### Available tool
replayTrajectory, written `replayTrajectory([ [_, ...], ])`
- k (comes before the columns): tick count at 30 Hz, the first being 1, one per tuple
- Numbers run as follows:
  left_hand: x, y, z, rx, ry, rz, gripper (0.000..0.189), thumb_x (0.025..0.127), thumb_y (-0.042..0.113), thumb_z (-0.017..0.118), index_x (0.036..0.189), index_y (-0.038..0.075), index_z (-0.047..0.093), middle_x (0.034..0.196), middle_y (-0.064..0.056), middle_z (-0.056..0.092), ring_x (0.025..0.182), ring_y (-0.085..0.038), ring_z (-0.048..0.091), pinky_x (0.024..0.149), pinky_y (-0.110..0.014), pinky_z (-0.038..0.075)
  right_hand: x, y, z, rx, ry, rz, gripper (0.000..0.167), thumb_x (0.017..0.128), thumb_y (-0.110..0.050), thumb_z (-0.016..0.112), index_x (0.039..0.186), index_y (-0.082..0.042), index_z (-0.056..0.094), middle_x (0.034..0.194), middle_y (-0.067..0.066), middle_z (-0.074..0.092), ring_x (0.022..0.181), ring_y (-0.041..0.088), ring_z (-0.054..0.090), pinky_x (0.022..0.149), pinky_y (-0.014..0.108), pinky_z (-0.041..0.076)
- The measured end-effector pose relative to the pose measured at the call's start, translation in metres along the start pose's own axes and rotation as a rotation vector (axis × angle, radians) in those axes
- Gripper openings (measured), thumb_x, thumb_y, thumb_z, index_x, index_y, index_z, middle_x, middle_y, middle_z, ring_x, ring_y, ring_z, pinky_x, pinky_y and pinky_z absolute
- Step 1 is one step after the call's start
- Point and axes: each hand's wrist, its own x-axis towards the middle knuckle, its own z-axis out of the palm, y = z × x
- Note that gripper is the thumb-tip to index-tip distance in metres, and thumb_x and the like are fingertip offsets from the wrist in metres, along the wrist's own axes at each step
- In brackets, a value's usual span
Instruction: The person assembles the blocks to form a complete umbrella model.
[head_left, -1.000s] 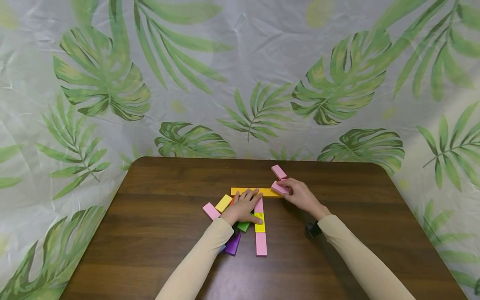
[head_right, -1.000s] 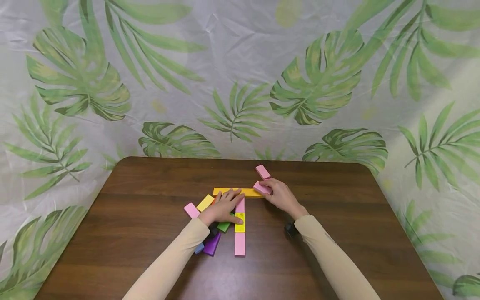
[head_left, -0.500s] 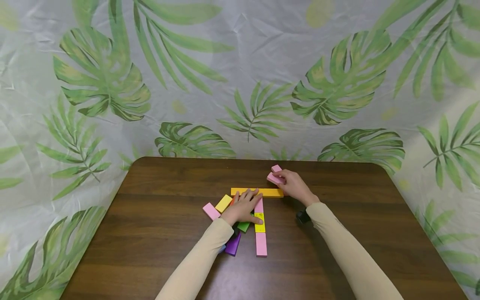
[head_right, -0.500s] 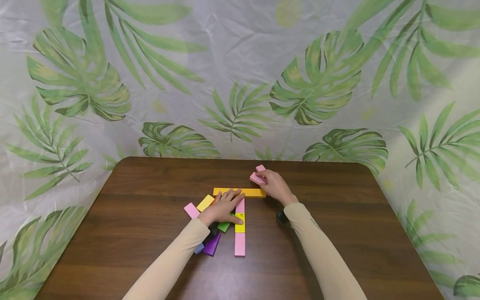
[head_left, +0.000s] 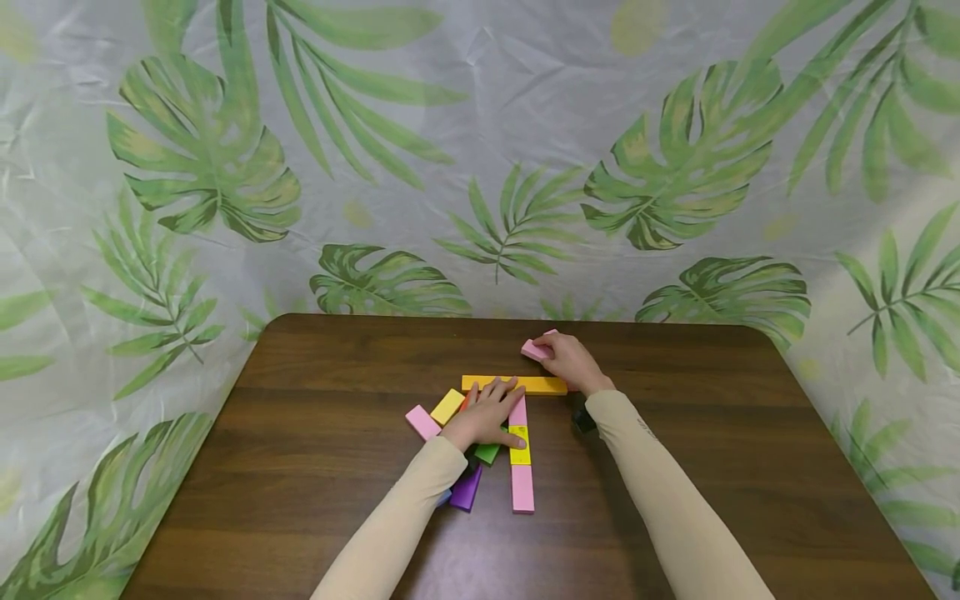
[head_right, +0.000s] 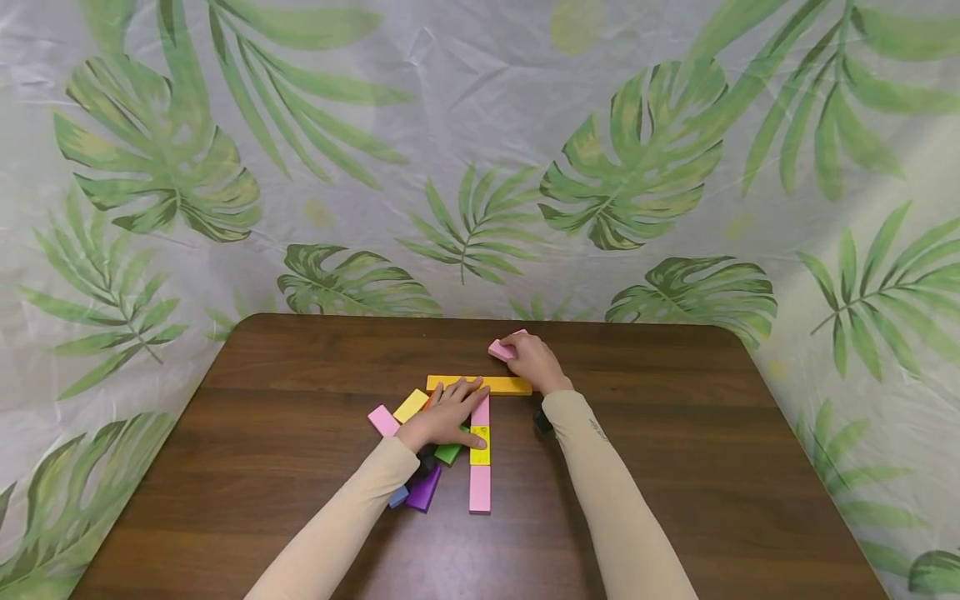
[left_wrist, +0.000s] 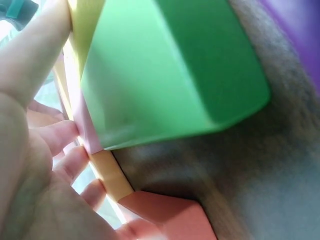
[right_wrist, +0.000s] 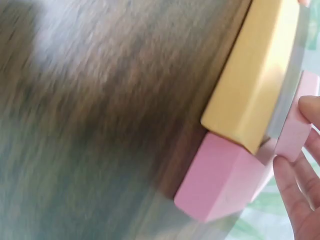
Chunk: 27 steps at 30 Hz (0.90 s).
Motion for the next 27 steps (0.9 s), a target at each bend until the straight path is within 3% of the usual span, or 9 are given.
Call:
replayTrajectory([
  [13, 0.0, 0.0, 0.0, 0.001, 0.002, 0.006, 0.088, 0.084, 0.046, 0.069, 0.153, 0.016, 0.024, 0.159, -0.004, 0.014, 0.145, -0.029, 0.006, 0.112, -0.054, -0.001, 0.011, -0.002, 0.012, -0.034, -0.03, 0.029, 0.034, 0.086, -0.001, 0.065, 0.12, 0.002, 0.064, 0.118, 0.017, 0.064, 0.113, 0.032, 0.056, 0.101, 0.046, 0.039],
  [24, 0.001, -0.002, 0.001, 0.003, 0.0, 0.005, 0.089, 0.084, 0.047, 0.069, 0.154, 0.016, 0.023, 0.159, -0.003, 0.013, 0.145, -0.028, 0.005, 0.112, -0.053, -0.002, -0.001, 0.0, 0.003, 0.059, -0.008, -0.053, 0.035, 0.087, 0.002, 0.061, 0.121, 0.002, 0.063, 0.118, 0.017, 0.063, 0.109, 0.032, 0.058, 0.094, 0.047, 0.044],
  [27, 0.0, -0.001, 0.002, 0.002, 0.003, 0.007, 0.089, 0.084, 0.047, 0.069, 0.153, 0.016, 0.024, 0.159, -0.003, 0.014, 0.145, -0.028, 0.006, 0.112, -0.054, -0.001, -0.008, 0.002, -0.002, 0.041, -0.006, -0.102, 0.034, 0.087, 0.001, 0.061, 0.12, 0.003, 0.063, 0.118, 0.018, 0.063, 0.11, 0.035, 0.057, 0.094, 0.049, 0.043],
])
